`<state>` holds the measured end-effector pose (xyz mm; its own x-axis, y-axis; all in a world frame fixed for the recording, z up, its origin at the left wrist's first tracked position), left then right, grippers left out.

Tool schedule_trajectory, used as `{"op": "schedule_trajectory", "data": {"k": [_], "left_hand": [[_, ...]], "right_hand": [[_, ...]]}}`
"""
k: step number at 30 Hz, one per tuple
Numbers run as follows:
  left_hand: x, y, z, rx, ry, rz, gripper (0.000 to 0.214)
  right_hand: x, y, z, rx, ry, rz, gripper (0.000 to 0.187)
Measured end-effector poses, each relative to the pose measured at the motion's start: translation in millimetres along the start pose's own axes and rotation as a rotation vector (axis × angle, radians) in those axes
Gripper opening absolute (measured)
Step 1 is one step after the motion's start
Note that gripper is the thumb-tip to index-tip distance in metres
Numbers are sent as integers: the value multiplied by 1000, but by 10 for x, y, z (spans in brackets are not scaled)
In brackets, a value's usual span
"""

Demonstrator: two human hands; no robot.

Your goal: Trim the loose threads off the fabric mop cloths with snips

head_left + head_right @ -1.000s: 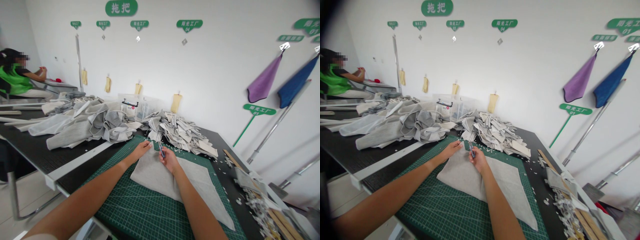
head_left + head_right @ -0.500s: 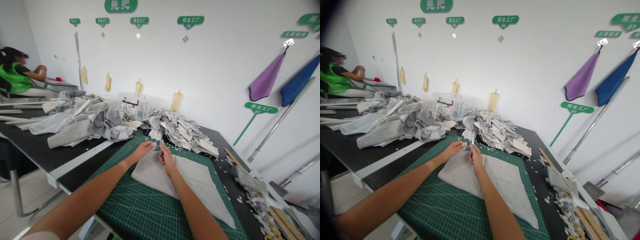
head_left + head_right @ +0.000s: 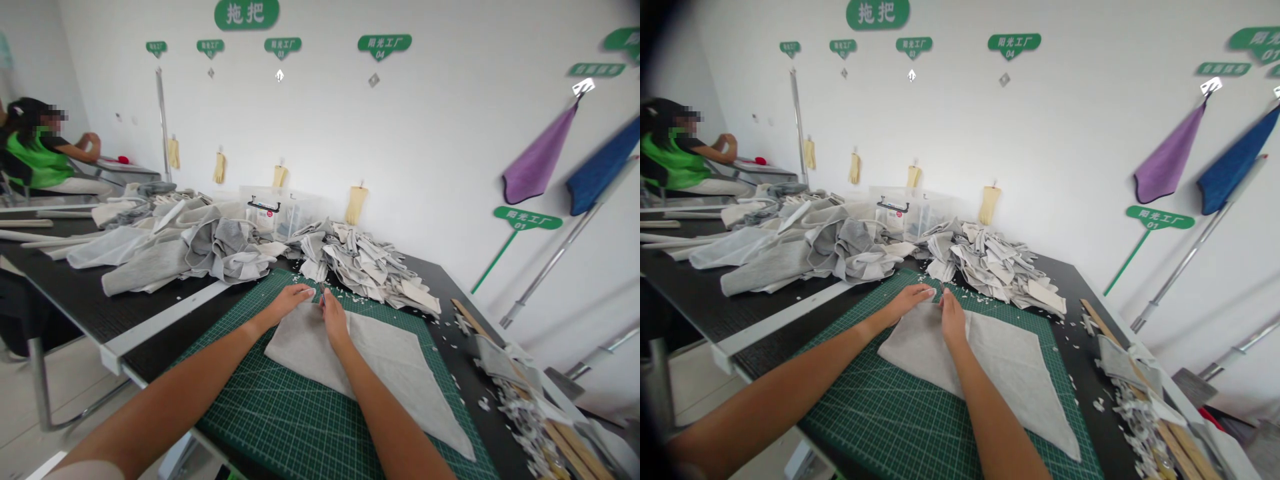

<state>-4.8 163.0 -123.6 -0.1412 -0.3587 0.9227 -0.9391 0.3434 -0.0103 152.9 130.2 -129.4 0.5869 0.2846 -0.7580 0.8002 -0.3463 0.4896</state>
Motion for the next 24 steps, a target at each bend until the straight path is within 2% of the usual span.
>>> {"op": "schedule_trajectory", "data": {"k": [4,9,24], "left_hand": [[25,-8,16,4,8,31,37],[22,-18,13,-22,3,48,35],[52,-1,-7,22,4,-22,39]], "right_hand": [[-12,2,28,11,12,-3,47],[-52,-16,54,-20,41,43,51],[-107,-28,89,-39,75,222,46]]}}
Point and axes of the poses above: each hand's wrist, its own z-axis away from the middle knuckle, its own y-axis out of the back of the hand, x = y × z, the point moved 6 cm from there along -z, towards the middle knuckle, and after that the axes turned 12 degrees about z, right-handed, at the moved point
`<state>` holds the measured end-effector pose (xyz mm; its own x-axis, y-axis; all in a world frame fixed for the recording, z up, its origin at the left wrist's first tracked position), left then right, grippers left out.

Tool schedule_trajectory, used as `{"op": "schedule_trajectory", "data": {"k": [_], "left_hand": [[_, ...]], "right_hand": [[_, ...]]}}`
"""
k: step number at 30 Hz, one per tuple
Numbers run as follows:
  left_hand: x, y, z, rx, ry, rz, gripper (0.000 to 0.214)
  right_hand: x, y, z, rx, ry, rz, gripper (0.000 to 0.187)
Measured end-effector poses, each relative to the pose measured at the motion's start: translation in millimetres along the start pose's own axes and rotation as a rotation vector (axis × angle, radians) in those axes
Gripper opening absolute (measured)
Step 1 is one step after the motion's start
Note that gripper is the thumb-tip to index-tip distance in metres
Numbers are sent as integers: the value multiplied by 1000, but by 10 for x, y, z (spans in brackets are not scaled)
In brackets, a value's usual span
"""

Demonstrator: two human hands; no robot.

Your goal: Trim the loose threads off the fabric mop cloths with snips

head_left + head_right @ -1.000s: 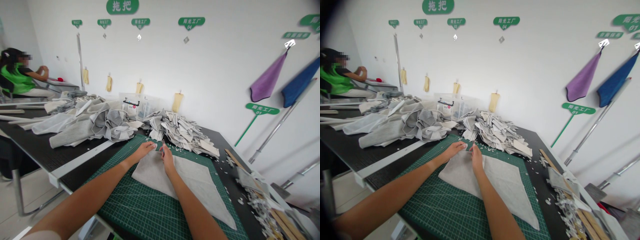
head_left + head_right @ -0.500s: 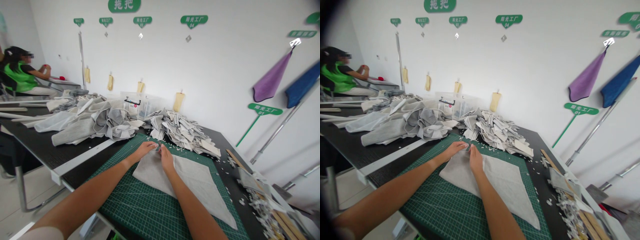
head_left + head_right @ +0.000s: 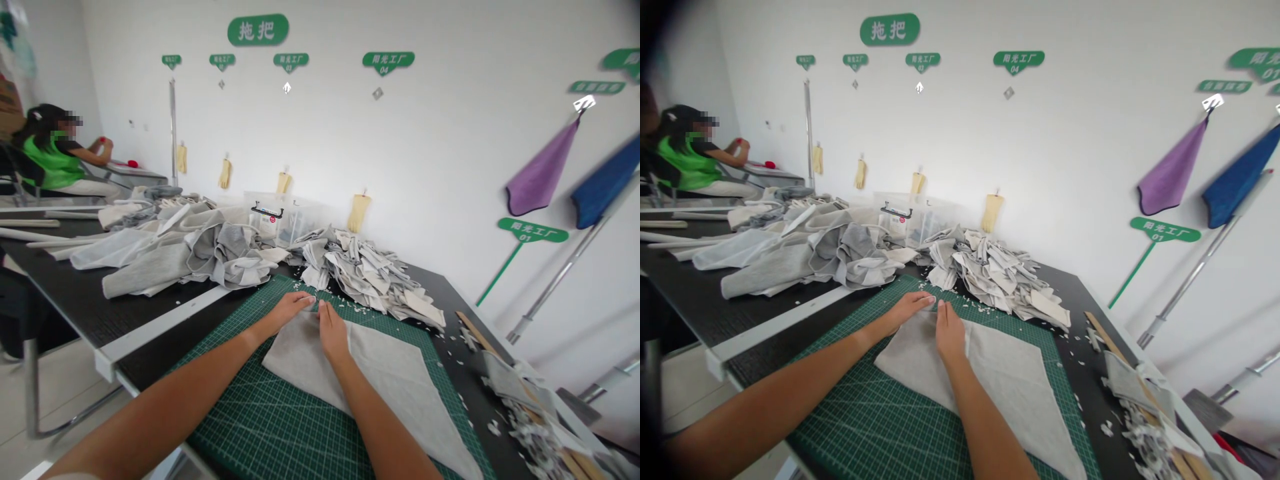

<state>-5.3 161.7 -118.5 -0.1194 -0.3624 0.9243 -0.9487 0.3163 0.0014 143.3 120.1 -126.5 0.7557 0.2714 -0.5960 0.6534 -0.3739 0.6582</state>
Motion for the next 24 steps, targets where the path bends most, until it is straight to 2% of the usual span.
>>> {"op": "schedule_trajectory", "data": {"k": [17,24], "left_hand": [[-37,6,-30,-8,-19,-13,34],[-75,14,-38,-48,-53,-41,33]], "right_hand": [[-40,-16,25,-41,32,95,42],[-18,-40,12,-34,37,134,41]]}}
Point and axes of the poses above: each hand's wrist, its own z-axis away from the middle knuckle, its own y-axis out of the back of the hand, x = y × z, the point moved 6 cm from there along -z, towards the middle knuckle, and after that the axes turned 12 degrees about z, right-handed, at the moved point
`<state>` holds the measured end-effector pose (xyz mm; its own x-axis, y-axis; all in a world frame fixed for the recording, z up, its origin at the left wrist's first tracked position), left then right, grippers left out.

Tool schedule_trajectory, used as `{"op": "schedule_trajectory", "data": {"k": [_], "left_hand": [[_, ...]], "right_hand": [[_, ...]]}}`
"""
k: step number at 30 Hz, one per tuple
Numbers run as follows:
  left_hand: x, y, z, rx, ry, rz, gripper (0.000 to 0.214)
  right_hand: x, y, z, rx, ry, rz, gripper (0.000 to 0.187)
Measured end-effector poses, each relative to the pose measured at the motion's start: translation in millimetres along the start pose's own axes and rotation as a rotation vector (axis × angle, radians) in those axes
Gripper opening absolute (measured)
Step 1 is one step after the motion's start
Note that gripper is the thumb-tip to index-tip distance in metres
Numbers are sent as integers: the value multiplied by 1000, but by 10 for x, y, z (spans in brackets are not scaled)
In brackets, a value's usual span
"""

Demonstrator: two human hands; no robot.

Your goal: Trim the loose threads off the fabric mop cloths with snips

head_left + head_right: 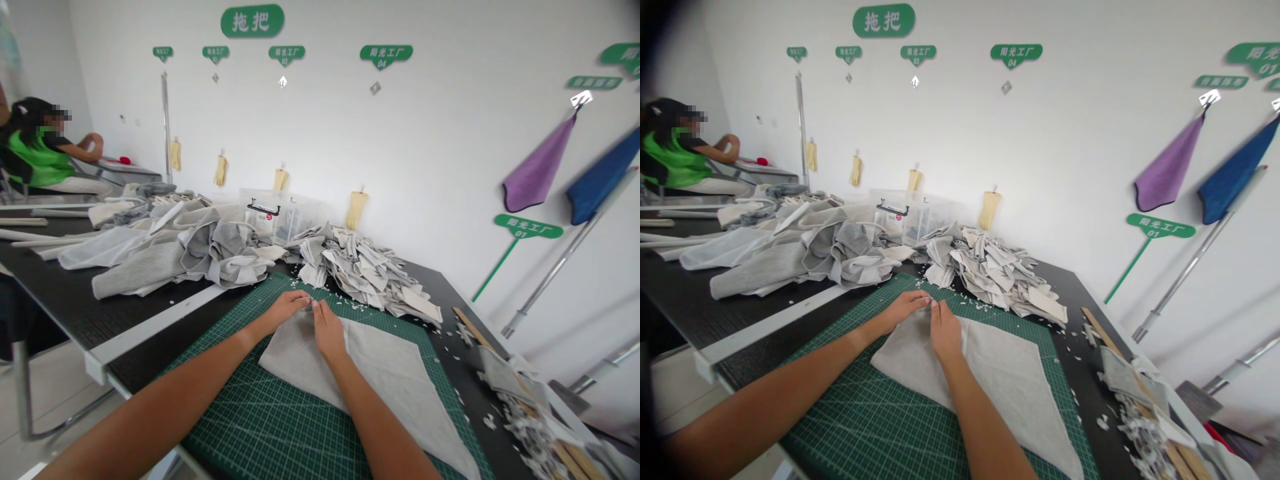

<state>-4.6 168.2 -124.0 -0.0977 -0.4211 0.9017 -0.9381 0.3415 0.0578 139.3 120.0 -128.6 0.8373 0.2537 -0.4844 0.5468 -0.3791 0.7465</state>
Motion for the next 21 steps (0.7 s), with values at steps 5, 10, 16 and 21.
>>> {"op": "schedule_trajectory", "data": {"k": [5,10,16,21], "left_hand": [[-15,11,6,-5,2,-10,34],[-65,22,-11,-19,-5,-11,33],[-129,48,-21,-9,-7,2,33],[-128,46,-8,-9,8,17,31]], "right_hand": [[0,-9,-4,-8,6,27,40],[-2,-12,5,-23,18,38,40],[-1,-13,-2,-11,42,66,40],[11,-16,-11,-18,40,56,40]]}}
Point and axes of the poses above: each hand's wrist, its own z-axis away from the middle knuckle, its own y-axis out of the back of the hand, x = y × z, the point moved 6 cm from there along -z, towards the middle knuckle, and after that the axes turned 12 degrees about z, right-handed, at the moved point
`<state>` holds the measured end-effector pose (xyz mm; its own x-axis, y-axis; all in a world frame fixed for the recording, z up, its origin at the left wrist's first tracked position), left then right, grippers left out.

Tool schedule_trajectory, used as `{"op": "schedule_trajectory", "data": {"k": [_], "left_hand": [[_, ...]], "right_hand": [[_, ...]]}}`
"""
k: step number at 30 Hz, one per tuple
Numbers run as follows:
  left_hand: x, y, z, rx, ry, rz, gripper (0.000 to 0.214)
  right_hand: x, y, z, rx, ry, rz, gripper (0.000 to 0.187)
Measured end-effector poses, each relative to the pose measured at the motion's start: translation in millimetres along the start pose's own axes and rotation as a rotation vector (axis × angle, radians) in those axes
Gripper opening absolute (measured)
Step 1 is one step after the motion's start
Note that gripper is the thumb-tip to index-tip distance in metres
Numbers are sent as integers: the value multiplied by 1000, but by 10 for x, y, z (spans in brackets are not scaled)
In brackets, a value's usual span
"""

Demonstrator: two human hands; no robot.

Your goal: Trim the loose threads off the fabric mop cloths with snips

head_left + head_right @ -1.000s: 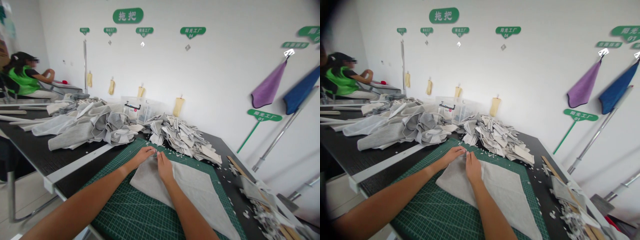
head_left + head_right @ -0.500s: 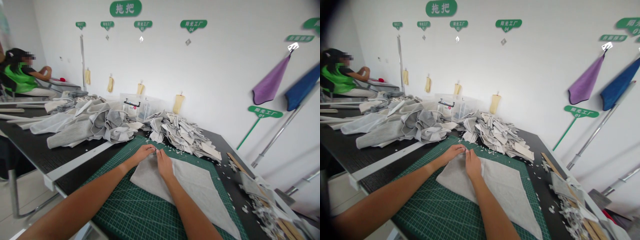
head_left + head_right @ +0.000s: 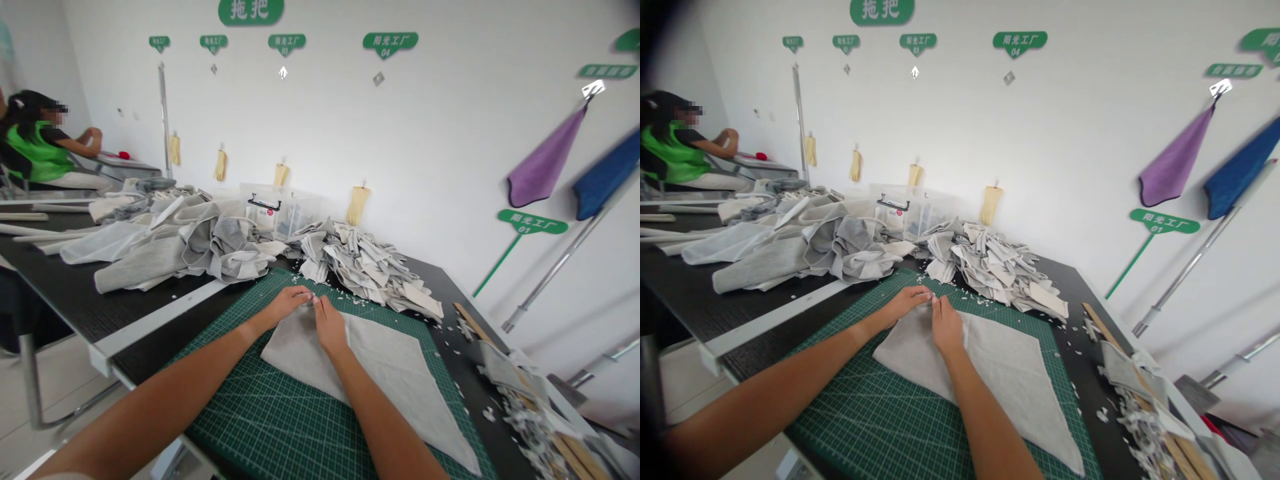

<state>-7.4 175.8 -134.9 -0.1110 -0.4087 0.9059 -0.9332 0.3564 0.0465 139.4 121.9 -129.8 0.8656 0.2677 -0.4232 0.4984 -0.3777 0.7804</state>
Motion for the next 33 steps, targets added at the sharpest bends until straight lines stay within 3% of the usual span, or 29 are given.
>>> {"op": "schedule_trajectory", "data": {"k": [23,33], "left_hand": [[45,-45,36,-13,42,54,34],[83,-56,38,-25,25,-18,33]], "right_hand": [[-3,-5,-7,14,6,4,41],[-30,7,8,-43,-12,0,42]]}}
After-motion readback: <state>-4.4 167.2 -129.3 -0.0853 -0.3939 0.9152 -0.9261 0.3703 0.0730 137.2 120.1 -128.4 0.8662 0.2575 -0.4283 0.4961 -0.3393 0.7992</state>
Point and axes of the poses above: each hand's wrist, its own z-axis away from the middle knuckle, its own y-axis out of the back of the hand, x = y × z, the point moved 6 cm from there along -z, towards the middle knuckle, and after that the axes turned 12 degrees about z, right-handed, at the moved point
